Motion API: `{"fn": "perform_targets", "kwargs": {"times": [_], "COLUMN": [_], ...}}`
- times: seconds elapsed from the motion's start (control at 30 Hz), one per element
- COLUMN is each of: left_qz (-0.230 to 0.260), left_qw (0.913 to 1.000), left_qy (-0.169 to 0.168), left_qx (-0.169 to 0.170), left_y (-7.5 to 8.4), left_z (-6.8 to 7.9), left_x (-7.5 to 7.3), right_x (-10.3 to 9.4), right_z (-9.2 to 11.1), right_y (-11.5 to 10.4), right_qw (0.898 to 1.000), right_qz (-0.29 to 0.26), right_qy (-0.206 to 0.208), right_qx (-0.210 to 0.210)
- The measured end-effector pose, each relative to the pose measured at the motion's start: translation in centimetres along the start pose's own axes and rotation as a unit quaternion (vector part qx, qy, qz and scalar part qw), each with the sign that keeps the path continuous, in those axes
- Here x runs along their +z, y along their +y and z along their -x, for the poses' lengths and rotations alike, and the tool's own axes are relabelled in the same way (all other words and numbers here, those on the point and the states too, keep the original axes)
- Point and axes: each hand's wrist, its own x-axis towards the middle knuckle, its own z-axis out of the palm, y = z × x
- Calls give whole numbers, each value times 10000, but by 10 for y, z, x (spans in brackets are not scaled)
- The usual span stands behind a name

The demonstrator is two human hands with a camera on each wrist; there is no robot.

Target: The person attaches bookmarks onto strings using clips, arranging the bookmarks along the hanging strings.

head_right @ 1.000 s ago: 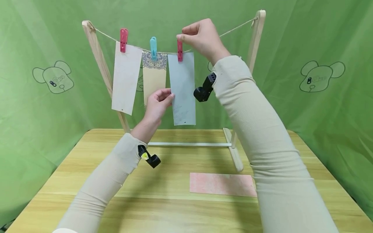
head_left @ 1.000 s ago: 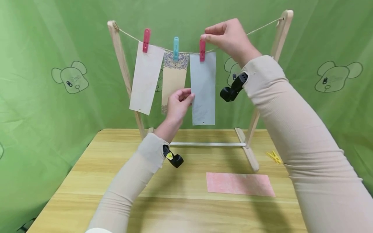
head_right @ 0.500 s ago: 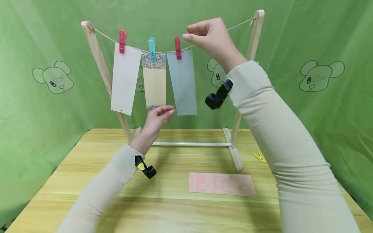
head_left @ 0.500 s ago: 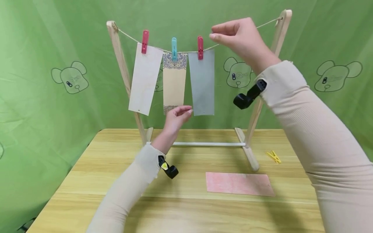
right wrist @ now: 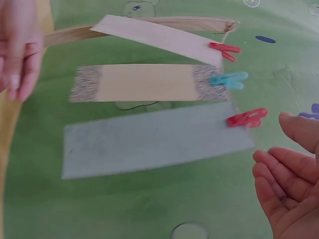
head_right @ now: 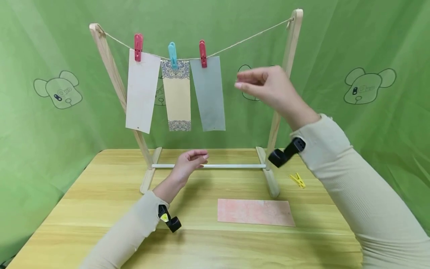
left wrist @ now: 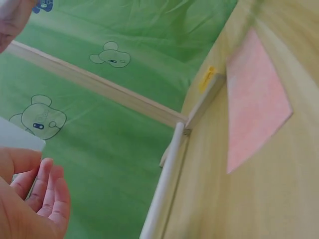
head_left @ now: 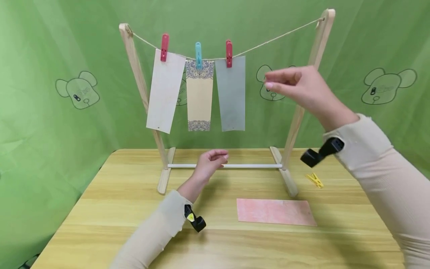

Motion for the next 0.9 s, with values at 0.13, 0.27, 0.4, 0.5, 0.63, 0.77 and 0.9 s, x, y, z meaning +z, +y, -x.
{"fn": "perform_targets", "kwargs": {"times": [0.13,0.27,0.4,0.5,0.63,0.77,0.9], "left_qz": [-232,-426,-527,-593,-613,-625,-598], "left_qw": [9995,9984,9974,9965,9960,9954,9944], "left_qy": [-167,-298,-412,-497,-590,-710,-865], "left_qx": [151,214,250,306,272,148,46], "left_y": [-10,-20,-30,-37,-33,-23,-42], "left_z": [5,10,13,17,30,42,35], "left_x": [1,4,8,12,20,29,38], "right_x": [-2,-7,-10,-11,-8,-6,-2], "right_z": [20,40,56,67,80,92,107], "right_y": [34,73,113,139,167,194,220], "right_qw": [9996,9975,9942,9907,9881,9869,9813], "right_qz": [96,312,609,810,938,1046,1262], "right_qy": [-133,-143,-15,56,109,163,186], "right_qx": [232,611,883,1095,1214,1221,1438]}}
